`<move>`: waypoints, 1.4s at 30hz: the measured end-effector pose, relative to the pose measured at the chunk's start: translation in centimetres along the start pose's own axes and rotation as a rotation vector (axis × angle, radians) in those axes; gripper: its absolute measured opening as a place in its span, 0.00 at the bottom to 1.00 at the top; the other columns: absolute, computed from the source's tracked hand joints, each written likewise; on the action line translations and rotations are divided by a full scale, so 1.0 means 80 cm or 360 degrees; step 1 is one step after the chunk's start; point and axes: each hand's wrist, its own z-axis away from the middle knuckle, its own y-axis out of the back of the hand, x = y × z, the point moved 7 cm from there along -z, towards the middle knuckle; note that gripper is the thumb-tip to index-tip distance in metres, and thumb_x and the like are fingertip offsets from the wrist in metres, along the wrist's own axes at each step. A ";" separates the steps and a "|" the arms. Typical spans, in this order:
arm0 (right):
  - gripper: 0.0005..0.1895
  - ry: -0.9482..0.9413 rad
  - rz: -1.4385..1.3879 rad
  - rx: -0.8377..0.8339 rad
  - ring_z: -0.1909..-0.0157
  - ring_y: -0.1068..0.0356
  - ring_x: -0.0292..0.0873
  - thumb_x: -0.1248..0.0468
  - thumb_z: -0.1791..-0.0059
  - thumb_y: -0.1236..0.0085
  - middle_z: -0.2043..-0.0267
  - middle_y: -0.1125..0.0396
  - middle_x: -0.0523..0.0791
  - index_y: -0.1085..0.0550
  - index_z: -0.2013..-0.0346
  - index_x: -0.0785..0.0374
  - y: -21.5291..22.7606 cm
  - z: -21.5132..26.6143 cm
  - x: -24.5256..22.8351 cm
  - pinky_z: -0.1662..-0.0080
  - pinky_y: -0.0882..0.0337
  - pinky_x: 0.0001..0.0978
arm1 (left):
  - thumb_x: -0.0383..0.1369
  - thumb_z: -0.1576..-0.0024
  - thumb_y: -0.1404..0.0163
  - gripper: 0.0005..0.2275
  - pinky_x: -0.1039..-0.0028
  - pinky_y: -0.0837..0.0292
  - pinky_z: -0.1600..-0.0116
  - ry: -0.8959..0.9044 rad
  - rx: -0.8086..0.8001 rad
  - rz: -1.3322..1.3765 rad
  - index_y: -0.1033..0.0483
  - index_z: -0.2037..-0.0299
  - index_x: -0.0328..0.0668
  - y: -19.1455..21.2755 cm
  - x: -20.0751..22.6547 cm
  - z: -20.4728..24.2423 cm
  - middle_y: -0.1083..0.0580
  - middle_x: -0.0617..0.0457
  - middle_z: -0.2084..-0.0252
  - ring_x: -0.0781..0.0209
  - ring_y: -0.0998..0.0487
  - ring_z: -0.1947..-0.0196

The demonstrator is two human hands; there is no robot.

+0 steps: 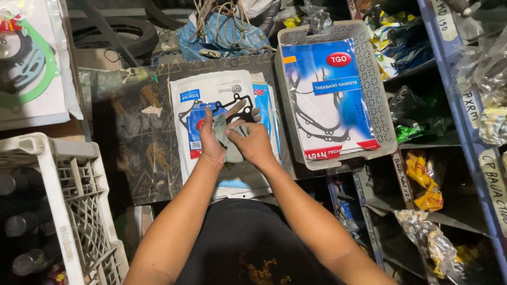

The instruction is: The person wipes the surfaces of several packaged gasket sets with a grey cloth. They handle multiple packages, including brands like TGO and Apple, wiping the plastic packaging and the gaskets visible inside. The person moves the packages around on a cluttered workbench during the process.

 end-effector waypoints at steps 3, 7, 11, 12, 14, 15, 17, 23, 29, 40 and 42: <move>0.15 -0.0064 -0.0022 0.0032 0.79 0.41 0.32 0.57 0.61 0.30 0.88 0.40 0.40 0.26 0.86 0.59 0.003 -0.005 0.030 0.72 0.37 0.25 | 0.61 0.45 0.53 0.34 0.66 0.22 0.52 -0.0011 -0.0024 -0.0053 0.25 0.41 0.38 -0.061 0.007 0.042 0.21 0.39 0.59 0.55 0.20 0.68; 0.12 -0.0264 -0.0332 0.0065 0.78 0.38 0.32 0.56 0.61 0.29 0.84 0.36 0.39 0.22 0.81 0.59 -0.005 -0.012 0.060 0.71 0.33 0.25 | 0.58 0.39 0.59 0.32 0.61 0.25 0.44 0.0030 -0.0052 -0.0088 0.28 0.37 0.38 -0.075 0.000 0.056 0.21 0.42 0.59 0.52 0.21 0.62; 0.16 -0.0613 -0.0878 0.0219 0.77 0.31 0.40 0.58 0.59 0.27 0.77 0.32 0.45 0.25 0.70 0.65 -0.011 -0.025 0.106 0.78 0.35 0.29 | 0.55 0.40 0.52 0.26 0.69 0.25 0.50 -0.0025 -0.0127 -0.0064 0.24 0.44 0.42 -0.059 -0.005 0.047 0.21 0.45 0.56 0.53 0.20 0.59; 0.17 -0.0695 -0.1015 0.0248 0.78 0.29 0.43 0.58 0.59 0.26 0.78 0.31 0.48 0.26 0.70 0.65 -0.016 -0.029 0.126 0.81 0.39 0.29 | 0.54 0.40 0.51 0.24 0.70 0.25 0.50 -0.0048 -0.0104 -0.0059 0.23 0.46 0.43 -0.050 -0.005 0.044 0.20 0.46 0.55 0.53 0.21 0.58; 0.17 -0.0748 -0.1096 0.0280 0.78 0.29 0.44 0.60 0.59 0.27 0.77 0.30 0.49 0.26 0.68 0.67 -0.018 -0.027 0.128 0.80 0.40 0.30 | 0.54 0.41 0.51 0.24 0.70 0.25 0.50 -0.0062 -0.0119 -0.0103 0.22 0.47 0.44 -0.039 -0.006 0.037 0.21 0.47 0.55 0.53 0.21 0.58; 0.16 -0.0802 -0.1176 0.0315 0.77 0.28 0.46 0.61 0.58 0.28 0.76 0.30 0.50 0.26 0.67 0.68 -0.020 -0.025 0.131 0.80 0.40 0.30 | 0.55 0.41 0.50 0.23 0.70 0.25 0.50 -0.0074 -0.0132 -0.0146 0.22 0.48 0.46 -0.035 -0.007 0.034 0.21 0.47 0.54 0.54 0.21 0.57; 0.17 -0.0788 -0.1157 0.0298 0.75 0.27 0.47 0.60 0.58 0.28 0.74 0.29 0.51 0.26 0.66 0.68 -0.021 -0.026 0.128 0.79 0.39 0.32 | 0.57 0.41 0.52 0.22 0.78 0.29 0.57 -0.0081 -0.0148 -0.0177 0.24 0.50 0.50 -0.072 0.005 0.055 0.21 0.52 0.56 0.59 0.21 0.58; 0.12 -0.0282 -0.1385 0.0637 0.64 0.25 0.43 0.63 0.52 0.35 0.65 0.26 0.49 0.22 0.58 0.67 0.029 -0.035 0.106 0.61 0.26 0.36 | 0.73 0.53 0.60 0.39 0.69 0.25 0.60 0.0081 -0.0098 -0.0335 0.28 0.41 0.55 -0.032 0.011 0.028 0.22 0.54 0.59 0.60 0.23 0.62; 0.13 0.0347 -0.0962 0.0542 0.51 0.31 0.37 0.63 0.46 0.41 0.55 0.26 0.47 0.22 0.48 0.63 0.067 -0.044 0.052 0.47 0.28 0.33 | 0.76 0.54 0.67 0.47 0.54 0.21 0.53 0.0198 -0.0162 -0.0527 0.30 0.35 0.48 -0.018 0.009 0.020 0.23 0.44 0.52 0.51 0.21 0.55; 0.13 0.0308 0.0296 0.0083 0.75 0.34 0.38 0.49 0.53 0.32 0.81 0.34 0.39 0.21 0.75 0.52 0.042 -0.077 0.080 0.64 0.32 0.34 | 0.72 0.47 0.66 0.41 0.49 0.20 0.51 0.0468 -0.0004 -0.0934 0.28 0.43 0.41 0.075 -0.006 -0.021 0.23 0.35 0.52 0.38 0.18 0.54; 0.12 0.0212 0.0172 0.0211 0.77 0.41 0.34 0.51 0.52 0.35 0.83 0.39 0.36 0.22 0.76 0.51 0.045 -0.073 0.088 0.69 0.38 0.32 | 0.56 0.43 0.46 0.31 0.44 0.18 0.61 0.0104 0.0414 -0.1089 0.33 0.42 0.38 0.048 0.029 0.009 0.25 0.31 0.46 0.33 0.17 0.60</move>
